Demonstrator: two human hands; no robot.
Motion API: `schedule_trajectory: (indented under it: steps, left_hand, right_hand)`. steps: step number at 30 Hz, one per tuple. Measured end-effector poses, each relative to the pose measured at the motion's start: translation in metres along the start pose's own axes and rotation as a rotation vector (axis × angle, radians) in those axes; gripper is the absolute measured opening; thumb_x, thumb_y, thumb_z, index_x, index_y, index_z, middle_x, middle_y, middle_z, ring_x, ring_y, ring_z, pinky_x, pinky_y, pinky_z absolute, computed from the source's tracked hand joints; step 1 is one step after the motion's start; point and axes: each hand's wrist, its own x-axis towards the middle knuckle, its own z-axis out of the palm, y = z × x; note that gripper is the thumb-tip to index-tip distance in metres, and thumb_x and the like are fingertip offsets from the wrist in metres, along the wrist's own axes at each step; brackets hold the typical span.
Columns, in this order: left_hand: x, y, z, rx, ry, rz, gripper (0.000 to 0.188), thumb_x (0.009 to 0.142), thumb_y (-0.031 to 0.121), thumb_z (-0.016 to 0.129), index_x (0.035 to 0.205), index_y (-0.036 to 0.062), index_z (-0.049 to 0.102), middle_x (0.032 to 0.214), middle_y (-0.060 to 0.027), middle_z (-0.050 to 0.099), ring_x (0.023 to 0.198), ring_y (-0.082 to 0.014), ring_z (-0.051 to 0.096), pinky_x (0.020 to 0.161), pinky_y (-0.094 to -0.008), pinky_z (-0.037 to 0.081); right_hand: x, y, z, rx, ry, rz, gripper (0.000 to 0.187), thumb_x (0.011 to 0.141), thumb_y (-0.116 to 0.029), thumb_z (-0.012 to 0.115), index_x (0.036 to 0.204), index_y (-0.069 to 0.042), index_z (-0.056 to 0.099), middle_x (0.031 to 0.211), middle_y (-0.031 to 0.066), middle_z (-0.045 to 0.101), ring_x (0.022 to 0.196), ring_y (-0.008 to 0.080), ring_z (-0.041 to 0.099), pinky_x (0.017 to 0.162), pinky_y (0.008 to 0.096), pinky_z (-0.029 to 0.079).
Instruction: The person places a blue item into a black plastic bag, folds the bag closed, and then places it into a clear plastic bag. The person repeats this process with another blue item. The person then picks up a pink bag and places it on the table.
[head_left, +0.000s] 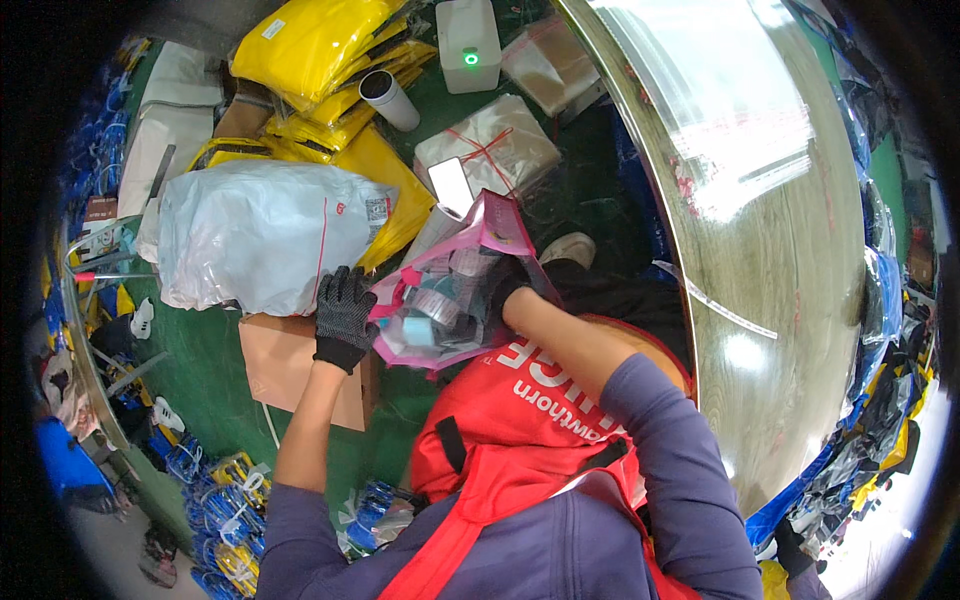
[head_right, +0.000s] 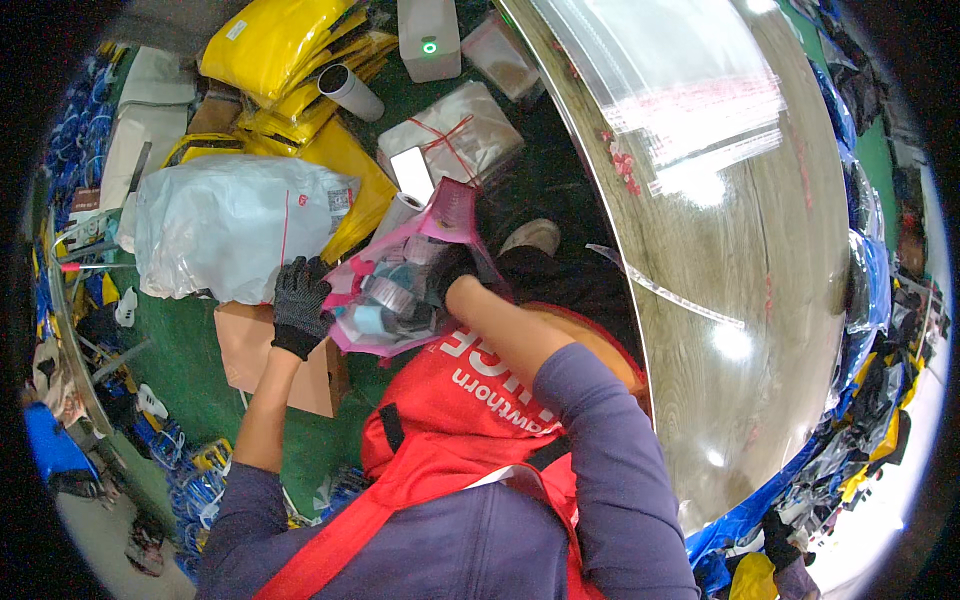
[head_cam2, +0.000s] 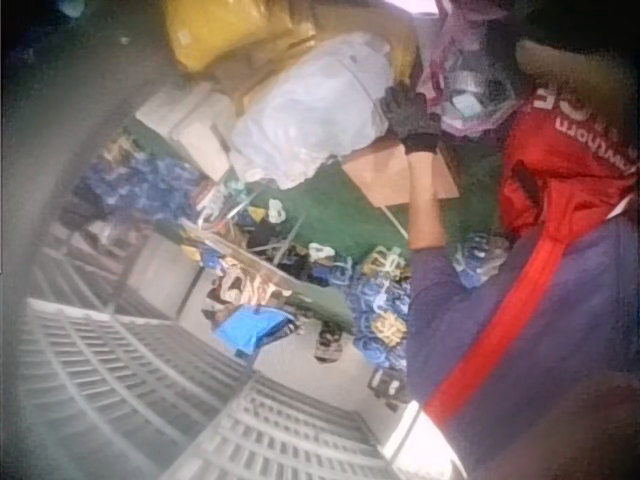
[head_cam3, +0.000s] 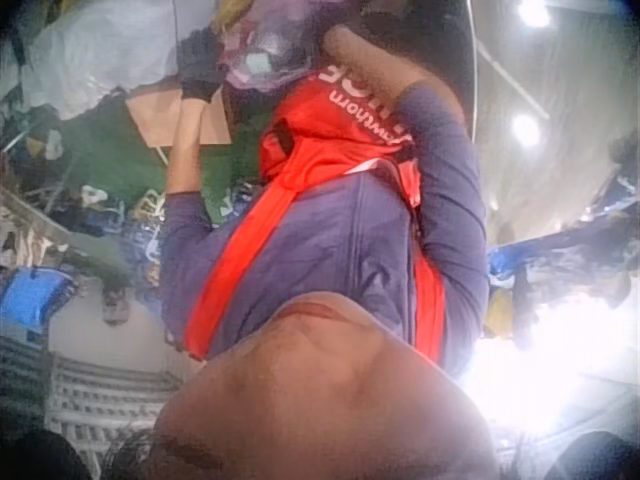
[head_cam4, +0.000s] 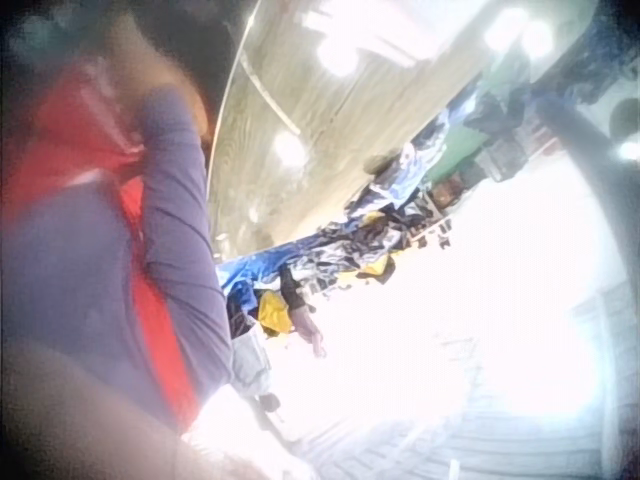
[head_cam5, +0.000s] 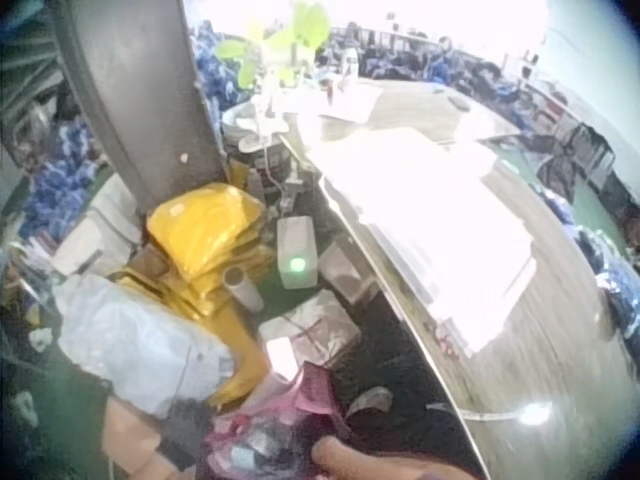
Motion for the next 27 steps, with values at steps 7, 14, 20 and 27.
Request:
schedule_trajectory:
  steps: [7, 14, 20, 27]
  left_hand:
    - [-0.008, 0.002, 0.029, -1.009, 0.249, -0.667, 0.041, 0.084, 0.028, 0.065, 0.113, -0.0006, 0.06, 0.122, -0.0166, 0.058, 0.115, -0.0295, 0.052, 0.101, -0.0377, 0.037]
    - [-0.031, 0.03, -0.009, -1.4, 0.494, -0.608, 0.026, 0.091, 0.028, 0.06, 0.088, 0.0027, 0.056, 0.079, -0.0015, 0.056, 0.074, -0.0108, 0.053, 0.067, -0.025, 0.042]
    - [-0.037, -0.005, -0.028, -2.138, 0.551, -0.55, 0.023, 0.096, 0.028, 0.045, 0.094, 0.0061, 0.053, 0.074, -0.0039, 0.05, 0.068, -0.0181, 0.05, 0.067, -0.0325, 0.043]
    - [-0.014, 0.008, -0.021, -1.856, 0.343, -0.419, 0.03, 0.094, 0.025, 0.045, 0.113, 0.0029, 0.051, 0.104, -0.0098, 0.058, 0.098, -0.0229, 0.054, 0.092, -0.0371, 0.041]
  right_hand:
    - [-0.002, -0.078, 0.021, -0.011, 0.003, 0.019, 0.072, 0.072, -0.058, 0.055, 0.118, -0.004, 0.059, 0.126, 0.0193, 0.052, 0.12, 0.0349, 0.046, 0.103, 0.0544, 0.03]
    - [0.018, -0.039, 0.008, -0.218, -0.002, -0.085, 0.056, 0.075, -0.055, 0.057, 0.119, -0.02, 0.062, 0.126, 0.0087, 0.058, 0.116, 0.0268, 0.055, 0.094, 0.0467, 0.043]
    - [-0.054, -0.03, -0.081, 0.164, -0.014, -0.179, 0.042, 0.078, -0.037, 0.06, 0.112, -0.014, 0.065, 0.117, 0.0147, 0.062, 0.103, 0.0297, 0.062, 0.092, 0.04, 0.047]
    - [-0.091, -0.01, -0.072, 0.045, 0.094, 0.251, 0.038, 0.077, -0.026, 0.062, 0.112, -0.011, 0.064, 0.112, 0.0143, 0.064, 0.103, 0.0292, 0.062, 0.09, 0.0381, 0.047]
